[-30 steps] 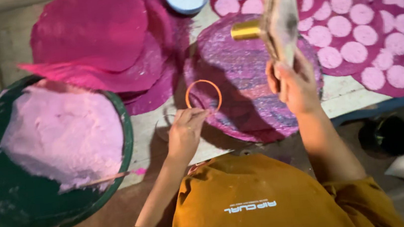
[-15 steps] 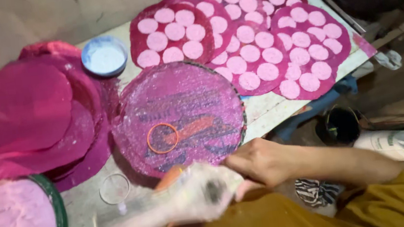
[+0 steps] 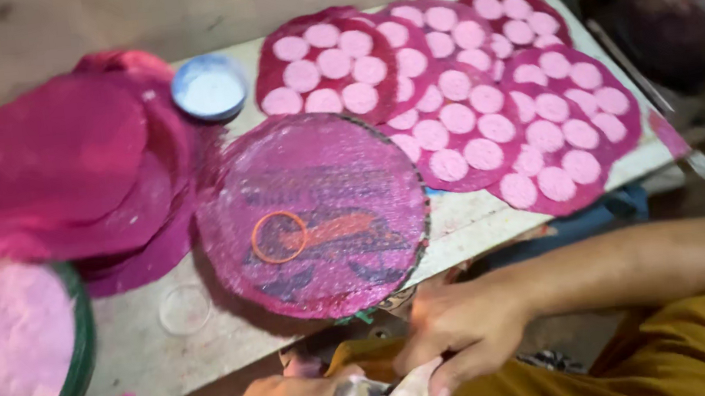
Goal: The person prepares a pink paste in a green bucket and then uses a hand-held wooden mold to stamp out circular shapes onto purple-covered boards.
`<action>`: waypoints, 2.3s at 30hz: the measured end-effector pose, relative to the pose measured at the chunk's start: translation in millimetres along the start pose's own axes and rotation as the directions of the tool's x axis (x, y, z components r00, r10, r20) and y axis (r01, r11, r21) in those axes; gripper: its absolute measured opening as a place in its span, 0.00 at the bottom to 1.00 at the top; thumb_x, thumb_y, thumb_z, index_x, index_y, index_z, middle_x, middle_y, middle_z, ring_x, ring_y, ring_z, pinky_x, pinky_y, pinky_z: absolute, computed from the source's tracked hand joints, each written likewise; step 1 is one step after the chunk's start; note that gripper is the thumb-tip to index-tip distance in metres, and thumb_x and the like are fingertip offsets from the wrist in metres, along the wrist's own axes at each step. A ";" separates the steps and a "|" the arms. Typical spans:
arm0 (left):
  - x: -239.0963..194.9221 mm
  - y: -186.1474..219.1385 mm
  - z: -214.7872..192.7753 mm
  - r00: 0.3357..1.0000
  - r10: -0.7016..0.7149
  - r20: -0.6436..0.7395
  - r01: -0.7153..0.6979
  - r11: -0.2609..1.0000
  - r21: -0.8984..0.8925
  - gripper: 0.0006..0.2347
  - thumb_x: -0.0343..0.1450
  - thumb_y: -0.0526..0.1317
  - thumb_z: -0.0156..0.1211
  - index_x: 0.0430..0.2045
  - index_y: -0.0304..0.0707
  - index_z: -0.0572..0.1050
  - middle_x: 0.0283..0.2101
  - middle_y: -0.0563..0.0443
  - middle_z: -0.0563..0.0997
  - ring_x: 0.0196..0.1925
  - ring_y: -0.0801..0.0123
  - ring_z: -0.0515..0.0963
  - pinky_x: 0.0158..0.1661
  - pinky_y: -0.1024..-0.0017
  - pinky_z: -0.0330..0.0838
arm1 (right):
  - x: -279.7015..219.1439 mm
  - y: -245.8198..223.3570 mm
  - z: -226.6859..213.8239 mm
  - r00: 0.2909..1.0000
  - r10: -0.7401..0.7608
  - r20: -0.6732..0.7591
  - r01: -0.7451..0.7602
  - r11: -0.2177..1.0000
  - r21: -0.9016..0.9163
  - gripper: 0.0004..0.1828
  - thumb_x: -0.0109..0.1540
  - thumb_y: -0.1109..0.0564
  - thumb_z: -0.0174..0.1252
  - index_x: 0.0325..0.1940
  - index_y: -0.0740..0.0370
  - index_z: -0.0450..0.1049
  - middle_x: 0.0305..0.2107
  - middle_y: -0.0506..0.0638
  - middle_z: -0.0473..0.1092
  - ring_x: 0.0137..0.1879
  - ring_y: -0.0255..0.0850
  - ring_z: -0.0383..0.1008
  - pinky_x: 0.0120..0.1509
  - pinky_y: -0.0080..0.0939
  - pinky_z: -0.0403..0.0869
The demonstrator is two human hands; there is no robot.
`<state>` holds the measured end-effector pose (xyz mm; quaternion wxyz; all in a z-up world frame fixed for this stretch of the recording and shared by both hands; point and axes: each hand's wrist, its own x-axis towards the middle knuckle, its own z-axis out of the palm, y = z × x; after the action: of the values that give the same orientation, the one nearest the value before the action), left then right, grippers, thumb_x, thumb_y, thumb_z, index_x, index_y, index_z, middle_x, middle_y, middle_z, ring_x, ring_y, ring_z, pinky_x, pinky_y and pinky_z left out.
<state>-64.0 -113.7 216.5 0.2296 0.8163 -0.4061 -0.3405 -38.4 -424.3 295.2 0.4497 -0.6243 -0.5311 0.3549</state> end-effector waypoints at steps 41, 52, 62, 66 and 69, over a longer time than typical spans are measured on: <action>-345.5 -386.6 -33.4 -0.407 -0.294 -0.865 0.049 0.938 -0.342 0.09 0.69 0.31 0.69 0.38 0.34 0.74 0.37 0.49 0.78 0.39 0.63 0.79 0.43 0.67 0.73 | 551.4 124.6 -37.3 0.724 0.689 0.019 -0.488 0.532 -0.692 0.17 0.66 0.45 0.49 0.51 0.57 0.73 0.32 0.59 0.77 0.39 0.54 0.80 0.46 0.56 0.74; -349.0 -376.9 -40.1 -0.354 -0.284 -0.891 -0.010 0.954 -0.301 0.16 0.69 0.31 0.70 0.47 0.35 0.71 0.42 0.48 0.80 0.44 0.64 0.80 0.47 0.68 0.74 | 547.9 130.3 -102.2 0.825 0.174 -0.537 -0.561 0.369 -0.742 0.09 0.66 0.61 0.46 0.48 0.65 0.70 0.38 0.66 0.75 0.44 0.67 0.77 0.46 0.65 0.73; -346.8 -377.1 -41.3 -0.328 -0.398 -0.857 -0.172 0.917 -0.360 0.23 0.69 0.31 0.68 0.57 0.33 0.66 0.43 0.50 0.79 0.44 0.68 0.79 0.48 0.71 0.74 | 571.2 183.3 -99.2 0.765 0.297 -0.571 -0.643 0.341 -0.686 0.10 0.64 0.60 0.48 0.44 0.66 0.72 0.34 0.72 0.75 0.43 0.69 0.77 0.48 0.66 0.74; -345.6 -379.1 -43.8 -0.314 -0.365 -0.877 -0.111 0.931 -0.347 0.20 0.69 0.31 0.68 0.55 0.34 0.68 0.43 0.50 0.79 0.45 0.67 0.80 0.49 0.70 0.74 | 595.5 188.0 -95.5 0.785 0.298 -0.543 -0.620 0.397 -0.677 0.11 0.62 0.57 0.51 0.44 0.67 0.73 0.34 0.72 0.74 0.42 0.70 0.76 0.46 0.66 0.73; -347.5 -378.7 -43.3 -0.325 -0.358 -0.875 -0.075 0.932 -0.354 0.20 0.68 0.31 0.69 0.53 0.34 0.69 0.43 0.49 0.79 0.44 0.67 0.80 0.47 0.70 0.75 | 614.1 194.7 -89.1 0.806 0.307 -0.506 -0.592 0.411 -0.693 0.12 0.62 0.59 0.50 0.46 0.66 0.73 0.33 0.71 0.75 0.42 0.68 0.77 0.46 0.65 0.74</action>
<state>7.7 389.1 126.8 0.5236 0.7553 0.1031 0.3806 223.5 156.4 164.4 0.0627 -0.9253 -0.3672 0.0715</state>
